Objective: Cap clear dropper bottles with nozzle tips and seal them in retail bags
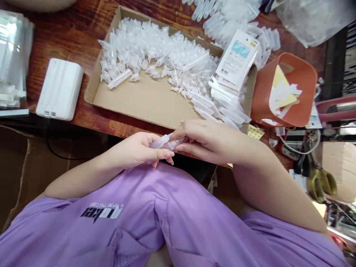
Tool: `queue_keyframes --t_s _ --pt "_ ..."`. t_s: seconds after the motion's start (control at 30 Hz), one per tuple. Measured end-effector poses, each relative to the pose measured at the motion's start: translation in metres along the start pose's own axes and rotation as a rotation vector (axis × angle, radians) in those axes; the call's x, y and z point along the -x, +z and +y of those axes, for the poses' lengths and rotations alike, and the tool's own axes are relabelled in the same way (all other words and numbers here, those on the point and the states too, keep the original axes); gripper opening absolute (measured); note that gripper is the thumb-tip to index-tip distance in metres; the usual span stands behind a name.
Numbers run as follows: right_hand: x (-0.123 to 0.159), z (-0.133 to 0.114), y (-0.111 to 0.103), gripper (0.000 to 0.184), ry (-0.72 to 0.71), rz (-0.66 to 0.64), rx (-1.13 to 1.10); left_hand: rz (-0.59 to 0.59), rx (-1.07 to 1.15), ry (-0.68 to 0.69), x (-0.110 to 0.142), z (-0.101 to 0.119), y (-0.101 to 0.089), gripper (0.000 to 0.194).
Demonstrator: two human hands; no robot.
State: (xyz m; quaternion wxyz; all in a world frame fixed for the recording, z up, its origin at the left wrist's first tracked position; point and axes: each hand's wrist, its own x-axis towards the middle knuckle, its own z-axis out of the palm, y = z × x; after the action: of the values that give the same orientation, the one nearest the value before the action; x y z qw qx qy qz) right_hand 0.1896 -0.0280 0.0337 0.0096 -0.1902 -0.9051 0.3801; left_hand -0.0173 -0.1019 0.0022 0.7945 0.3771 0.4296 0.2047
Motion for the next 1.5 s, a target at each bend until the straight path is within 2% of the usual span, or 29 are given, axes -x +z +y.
queue_keyframes --t_s 0.07,0.17,0.23,0.3,0.37,0.43,0.47,0.5,0.53,0.57,0.6,0.67,0.77,0.87,0.97,1.03,1.1,1.2,1.27,1.33,1.5 --pt "-0.003 -0.001 0.000 0.030 -0.037 -0.010 0.039 0.024 -0.031 0.018 0.001 -0.001 -0.001 0.019" --pt "-0.010 -0.003 0.003 0.028 -0.005 -0.017 0.075 0.161 -0.135 0.077 0.003 -0.004 -0.001 0.020" --pt "-0.014 -0.002 0.002 0.028 0.035 -0.018 0.059 0.254 -0.194 0.108 0.005 -0.005 -0.002 0.023" --pt "-0.019 0.000 -0.004 0.028 0.044 -0.050 -0.018 0.286 -0.208 0.112 0.007 -0.004 -0.004 0.025" --pt "-0.028 0.008 -0.016 0.032 0.022 -0.118 -0.142 0.238 -0.180 0.083 0.009 -0.002 -0.008 0.026" --pt "-0.045 0.022 -0.027 0.034 0.058 -0.059 -0.166 0.162 -0.107 0.046 0.010 -0.002 -0.011 0.028" --pt "-0.057 0.030 -0.031 0.032 0.112 0.053 -0.103 0.131 -0.050 0.033 0.009 -0.003 -0.011 0.029" --pt "-0.071 0.039 -0.034 0.026 0.200 0.227 0.041 0.107 0.017 0.024 0.008 -0.005 -0.010 0.031" --pt "-0.086 0.047 -0.035 0.017 0.273 0.348 0.208 0.084 0.090 0.017 0.007 -0.007 -0.008 0.032" --pt "-0.101 0.055 -0.034 0.012 0.315 0.405 0.342 0.055 0.158 0.008 0.006 -0.009 -0.007 0.034" --pt "-0.114 0.061 -0.032 0.014 0.340 0.416 0.444 0.022 0.213 -0.001 0.005 -0.011 -0.004 0.036" --pt "-0.135 0.069 -0.025 0.016 0.360 0.353 0.556 -0.033 0.286 -0.023 0.003 -0.015 -0.001 0.037" --pt "-0.145 0.068 -0.013 0.020 0.428 0.289 0.598 -0.031 0.355 -0.041 0.003 -0.018 0.000 0.036" --pt "-0.135 0.060 -0.004 0.027 0.508 0.275 0.595 0.003 0.397 -0.056 0.001 -0.017 -0.001 0.036" --pt "-0.113 0.050 -0.003 0.025 0.528 0.285 0.483 -0.003 0.365 -0.052 -0.001 -0.015 -0.001 0.036" --pt "-0.089 0.042 -0.006 0.021 0.456 0.322 0.287 0.011 0.280 -0.028 -0.002 -0.013 0.000 0.034" --pt "-0.061 0.032 -0.009 0.018 0.348 0.338 -0.006 0.039 0.131 -0.002 -0.003 -0.011 0.002 0.033" --pt "-0.019 0.018 -0.007 0.025 0.254 0.282 -0.467 0.042 -0.067 0.012 -0.005 -0.007 0.006 0.034" --pt "0.001 0.010 -0.002 0.025 0.224 0.245 -0.624 0.024 -0.124 0.001 -0.007 -0.005 0.009 0.036" --pt "0.014 0.007 0.003 0.022 0.190 0.250 -0.598 0.004 -0.157 -0.014 -0.010 -0.003 0.012 0.038" --pt "0.021 0.011 0.008 0.016 0.000 0.268 -0.187 -0.060 -0.252 -0.081 -0.014 0.000 0.020 0.040"
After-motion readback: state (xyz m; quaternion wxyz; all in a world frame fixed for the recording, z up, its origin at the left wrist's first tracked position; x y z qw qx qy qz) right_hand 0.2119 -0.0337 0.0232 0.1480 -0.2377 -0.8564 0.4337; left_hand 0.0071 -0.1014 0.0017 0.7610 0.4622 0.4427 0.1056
